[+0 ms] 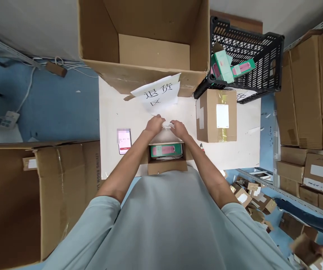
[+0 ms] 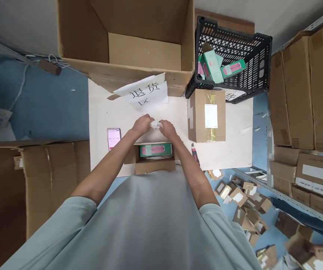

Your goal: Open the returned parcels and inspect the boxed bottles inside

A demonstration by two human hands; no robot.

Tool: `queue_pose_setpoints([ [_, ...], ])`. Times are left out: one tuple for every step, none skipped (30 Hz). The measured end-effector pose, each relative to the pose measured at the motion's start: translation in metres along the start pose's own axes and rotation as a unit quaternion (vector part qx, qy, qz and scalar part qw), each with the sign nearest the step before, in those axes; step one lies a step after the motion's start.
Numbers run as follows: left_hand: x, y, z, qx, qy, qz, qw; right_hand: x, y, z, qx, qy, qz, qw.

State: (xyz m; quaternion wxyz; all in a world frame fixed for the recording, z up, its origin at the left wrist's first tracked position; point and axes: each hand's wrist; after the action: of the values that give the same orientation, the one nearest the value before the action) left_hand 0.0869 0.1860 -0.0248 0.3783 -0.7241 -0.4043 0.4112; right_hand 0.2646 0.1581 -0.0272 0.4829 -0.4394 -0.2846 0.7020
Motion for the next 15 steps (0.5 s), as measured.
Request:
queue_pose_setpoints([
  [0.001,0.006,0.003,-0.001,0.001,0.006,1.0,0.0,0.003,-0.003,0.0,0.003,0.005,1.0],
  [0.002,0.01,0.005,-0.001,0.002,0.011,1.0,0.001,0.005,-0.007,0.002,0.004,0.009,1.0],
  [0.002,0.012,0.008,-0.002,0.003,0.014,1.0,0.001,0.006,-0.011,0.001,0.005,0.014,1.0],
  [0.002,0.013,0.011,-0.004,0.005,0.014,1.0,0.001,0.006,-0.014,0.004,0.004,0.016,1.0],
  [0.0,0.011,0.014,-0.009,0.009,0.009,1.0,-0.001,0.004,-0.018,0.011,0.0,0.01,1.0],
  [-0.005,0.008,0.016,-0.018,0.016,-0.003,1.0,-0.004,0.0,-0.021,0.025,-0.006,-0.006,1.0],
  [-0.012,0.002,0.017,-0.031,0.025,-0.023,0.999,-0.009,-0.005,-0.023,0.045,-0.015,-0.031,0.998],
  [-0.022,-0.005,0.017,-0.048,0.034,-0.054,0.997,-0.017,-0.012,-0.024,0.07,-0.026,-0.066,0.995],
  [-0.035,-0.014,0.015,-0.068,0.043,-0.092,0.993,-0.027,-0.019,-0.025,0.097,-0.037,-0.107,0.989],
  [-0.05,-0.023,0.012,-0.09,0.05,-0.137,0.985,-0.04,-0.027,-0.025,0.122,-0.047,-0.147,0.98],
  [-0.069,-0.032,0.007,-0.112,0.052,-0.182,0.976,-0.055,-0.035,-0.024,0.142,-0.054,-0.182,0.972],
  [-0.088,-0.041,0.002,-0.134,0.049,-0.219,0.965,-0.071,-0.042,-0.022,0.158,-0.059,-0.208,0.964],
  [-0.109,-0.047,-0.004,-0.156,0.041,-0.245,0.956,-0.089,-0.048,-0.02,0.17,-0.061,-0.223,0.958],
  [-0.128,-0.05,-0.01,-0.177,0.03,-0.265,0.948,-0.106,-0.052,-0.018,0.178,-0.061,-0.227,0.955],
  [-0.147,-0.051,-0.016,-0.191,0.02,-0.279,0.941,-0.122,-0.054,-0.017,0.184,-0.063,-0.219,0.956],
])
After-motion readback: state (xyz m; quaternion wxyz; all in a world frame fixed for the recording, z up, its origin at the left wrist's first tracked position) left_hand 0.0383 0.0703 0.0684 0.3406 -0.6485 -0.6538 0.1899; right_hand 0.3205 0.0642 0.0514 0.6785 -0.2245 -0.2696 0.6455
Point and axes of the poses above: each hand's wrist, its own x-axis towards the middle knuckle, its own y-axis out of the palm, z = x × y, and after that the axes turned 14 degrees about -z, right-handed
